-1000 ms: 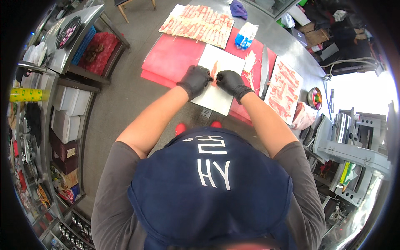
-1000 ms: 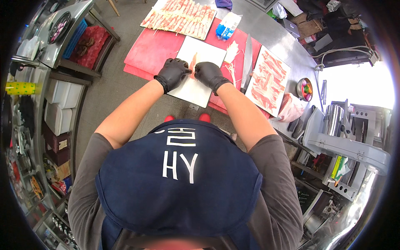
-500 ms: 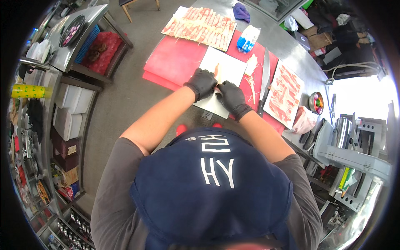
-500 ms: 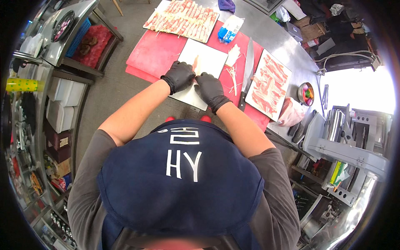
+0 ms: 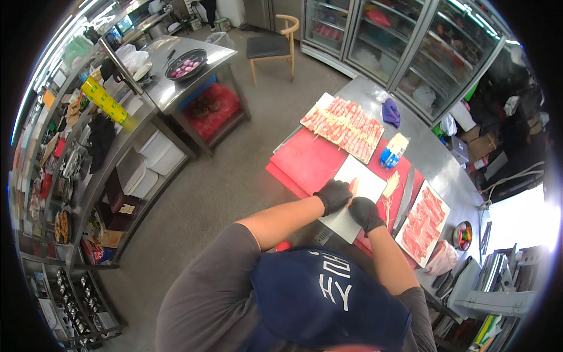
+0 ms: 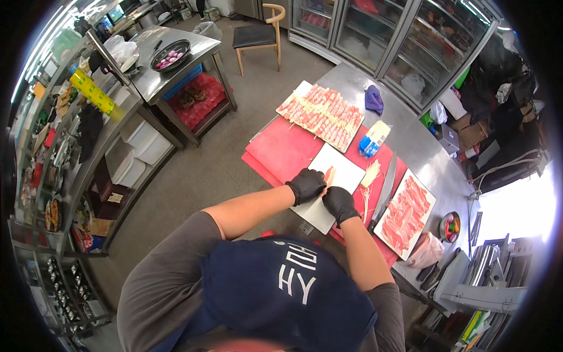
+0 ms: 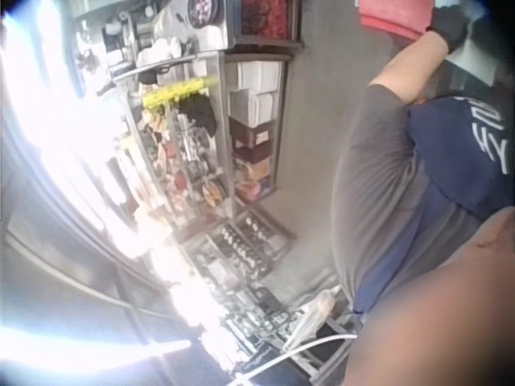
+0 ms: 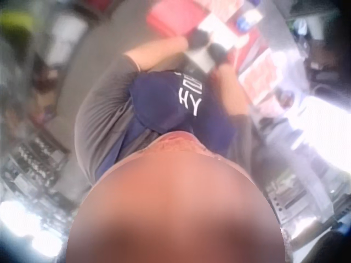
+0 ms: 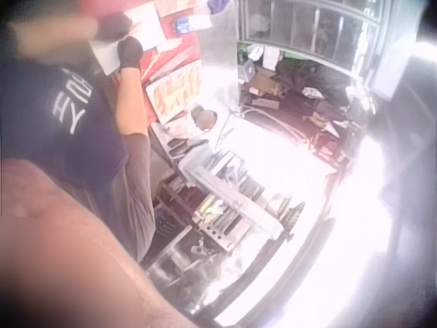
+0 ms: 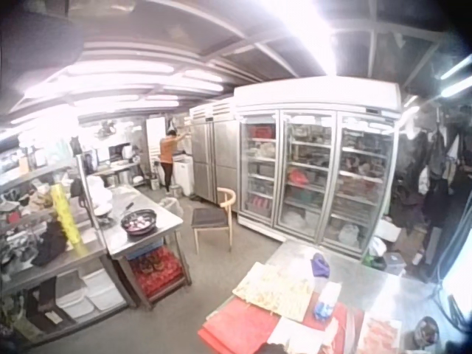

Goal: The person threads thin strips of raw meat onto wooden skewers one at a time, aligning them on a white cutting board. They then place the completed skewers onto a red tray. Later, they open a plastic bag and remove a large piece of raw meat, holding it in both hands.

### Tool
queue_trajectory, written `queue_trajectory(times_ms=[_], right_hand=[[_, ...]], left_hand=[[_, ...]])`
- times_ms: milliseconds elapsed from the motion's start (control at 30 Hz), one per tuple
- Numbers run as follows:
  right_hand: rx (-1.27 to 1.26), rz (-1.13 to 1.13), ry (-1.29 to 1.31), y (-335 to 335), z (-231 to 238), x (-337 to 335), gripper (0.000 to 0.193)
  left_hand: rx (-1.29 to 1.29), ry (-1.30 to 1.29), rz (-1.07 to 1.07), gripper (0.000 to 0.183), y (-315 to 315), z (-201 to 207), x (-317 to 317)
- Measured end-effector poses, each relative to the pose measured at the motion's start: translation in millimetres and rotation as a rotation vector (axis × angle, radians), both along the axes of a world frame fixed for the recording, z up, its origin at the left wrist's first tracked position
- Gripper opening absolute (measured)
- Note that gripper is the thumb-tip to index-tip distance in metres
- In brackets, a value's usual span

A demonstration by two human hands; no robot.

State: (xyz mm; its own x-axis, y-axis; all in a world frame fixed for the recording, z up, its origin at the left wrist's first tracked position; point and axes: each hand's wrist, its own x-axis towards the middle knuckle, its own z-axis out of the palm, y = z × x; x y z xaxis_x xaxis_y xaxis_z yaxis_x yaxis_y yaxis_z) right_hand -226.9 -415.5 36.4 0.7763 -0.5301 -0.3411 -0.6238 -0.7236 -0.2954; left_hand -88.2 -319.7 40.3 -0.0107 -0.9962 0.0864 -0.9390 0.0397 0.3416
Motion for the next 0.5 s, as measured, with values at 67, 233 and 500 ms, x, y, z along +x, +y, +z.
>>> queue_trajectory(times_ms=[67,233,500], right_hand=[[-0.021,-0.019,0.005,1.4,-0.3,1.4,0.032],[-0.095,-0.060,0.039,6.7,8.2,1.6,0.029],[-0.225,-0.050,-0.370,35.0,4.8,-20.1,0.021]], left_hand=[[-0.031,0.028,0.011,0.015,4.3,3.3,-2.8],[0.072,-0.053,-0.084,0.015,8.6,5.5,-2.6],[-0.005,-0.106,-0.030,0.019,5.1,-13.6,-5.6]])
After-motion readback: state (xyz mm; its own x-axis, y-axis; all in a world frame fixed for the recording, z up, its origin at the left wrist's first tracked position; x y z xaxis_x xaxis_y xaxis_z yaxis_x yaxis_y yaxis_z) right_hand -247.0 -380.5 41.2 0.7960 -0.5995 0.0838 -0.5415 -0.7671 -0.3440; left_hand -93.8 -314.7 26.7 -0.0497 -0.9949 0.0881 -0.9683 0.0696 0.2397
